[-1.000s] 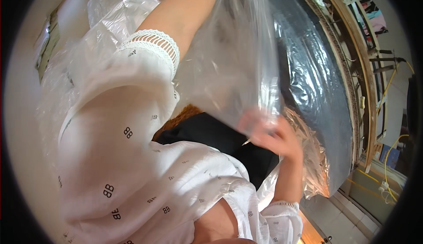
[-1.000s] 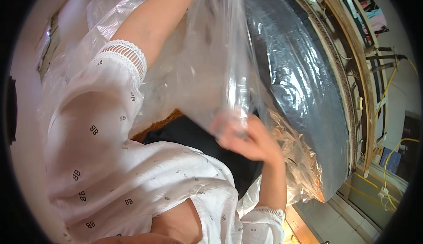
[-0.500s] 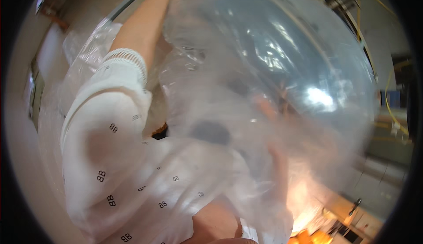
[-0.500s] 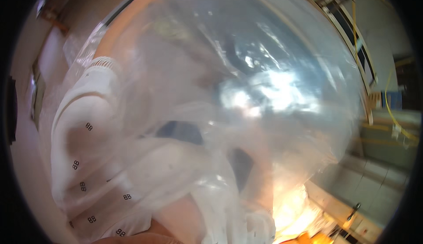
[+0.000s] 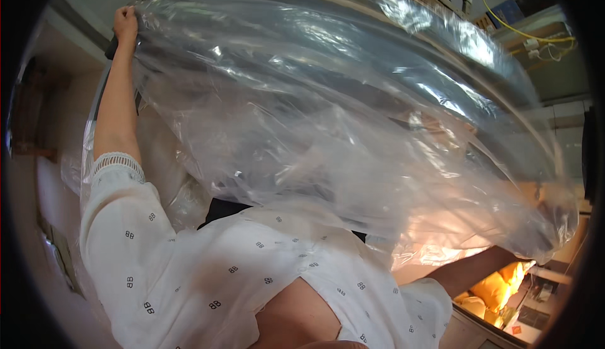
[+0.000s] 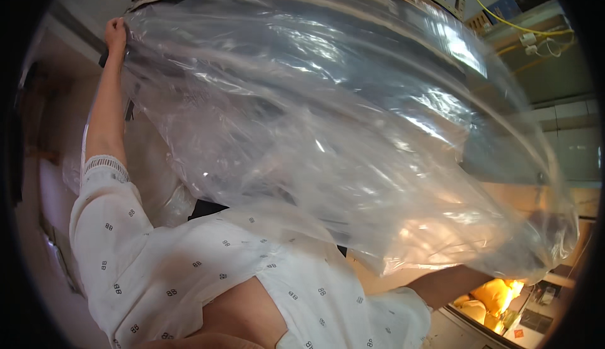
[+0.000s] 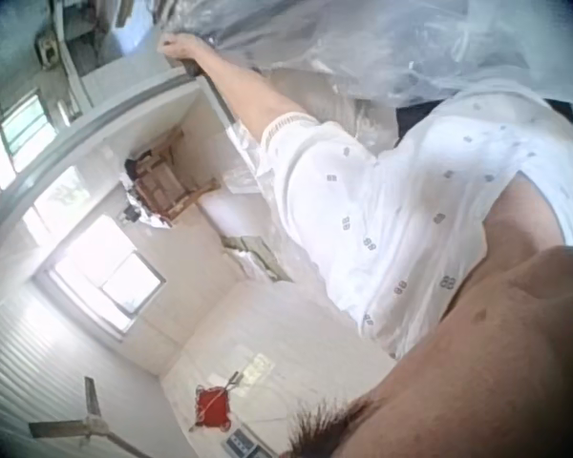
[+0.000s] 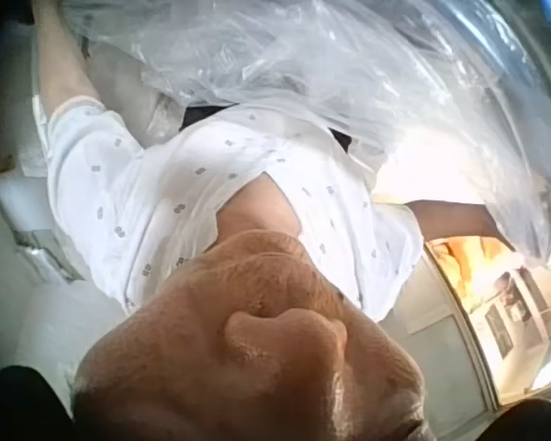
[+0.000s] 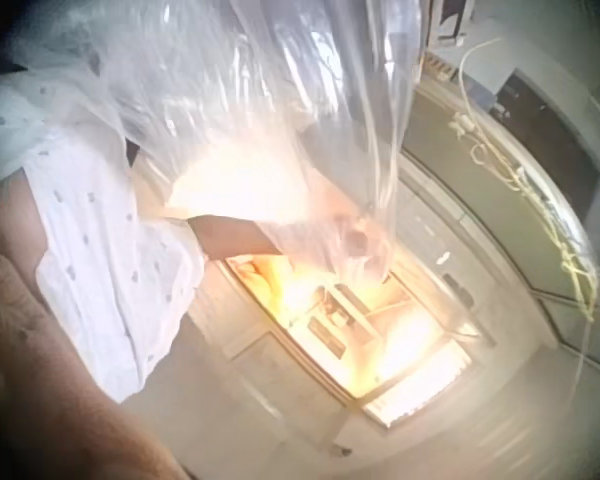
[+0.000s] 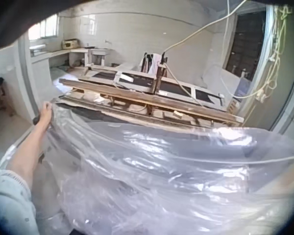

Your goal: The person is wrapping a large curved component in clear plastic film.

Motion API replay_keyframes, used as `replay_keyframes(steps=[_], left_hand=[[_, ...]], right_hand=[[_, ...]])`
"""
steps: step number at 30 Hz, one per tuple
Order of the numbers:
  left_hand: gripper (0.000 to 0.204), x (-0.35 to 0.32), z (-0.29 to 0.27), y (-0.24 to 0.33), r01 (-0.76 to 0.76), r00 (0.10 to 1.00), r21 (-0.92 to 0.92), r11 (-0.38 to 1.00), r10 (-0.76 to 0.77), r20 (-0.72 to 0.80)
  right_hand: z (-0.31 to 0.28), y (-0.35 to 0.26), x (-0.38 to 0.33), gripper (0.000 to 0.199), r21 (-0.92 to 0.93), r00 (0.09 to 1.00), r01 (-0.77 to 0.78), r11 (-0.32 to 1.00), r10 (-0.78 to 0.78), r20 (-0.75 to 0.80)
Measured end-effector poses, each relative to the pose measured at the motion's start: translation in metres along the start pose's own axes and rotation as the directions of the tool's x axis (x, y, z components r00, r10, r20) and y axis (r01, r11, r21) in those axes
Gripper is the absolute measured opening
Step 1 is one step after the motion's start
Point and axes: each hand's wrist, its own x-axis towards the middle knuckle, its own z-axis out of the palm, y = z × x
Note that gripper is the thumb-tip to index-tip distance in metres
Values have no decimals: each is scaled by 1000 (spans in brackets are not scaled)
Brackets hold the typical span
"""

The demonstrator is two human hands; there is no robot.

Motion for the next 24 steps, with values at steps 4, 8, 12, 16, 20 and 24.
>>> replay_keyframes(steps=[4, 8, 12, 16, 20, 24], left_hand=[[30, 4, -26, -19, -62, 997, 141, 988, 54, 60], [30, 7, 1, -10, -71, 986, 144, 987, 48, 161], [28, -6, -3, 12, -128, 971, 246, 961, 71, 228], [29, -2, -10, -5, -118, 978, 283, 952, 63, 197], [36, -2, -20, 0, -25, 998, 396, 918, 0, 62], [39, 44, -57, -87, -121, 989, 429, 895, 74, 126]], right_hand=[[223, 17, -164, 49, -108, 992, -121, 987, 119, -30], [82, 85, -53, 51, -252, 972, -221, 942, 192, -132], [12, 36, 38, 33, -975, 919, -5, 221, -384, -92], [56, 17, 82, 26, -892, 716, 304, -336, -537, 446], [161, 63, -12, 28, -646, 536, 763, -18, -542, 647], [180, 192, -30, 39, -590, 568, 794, -147, -165, 806]])
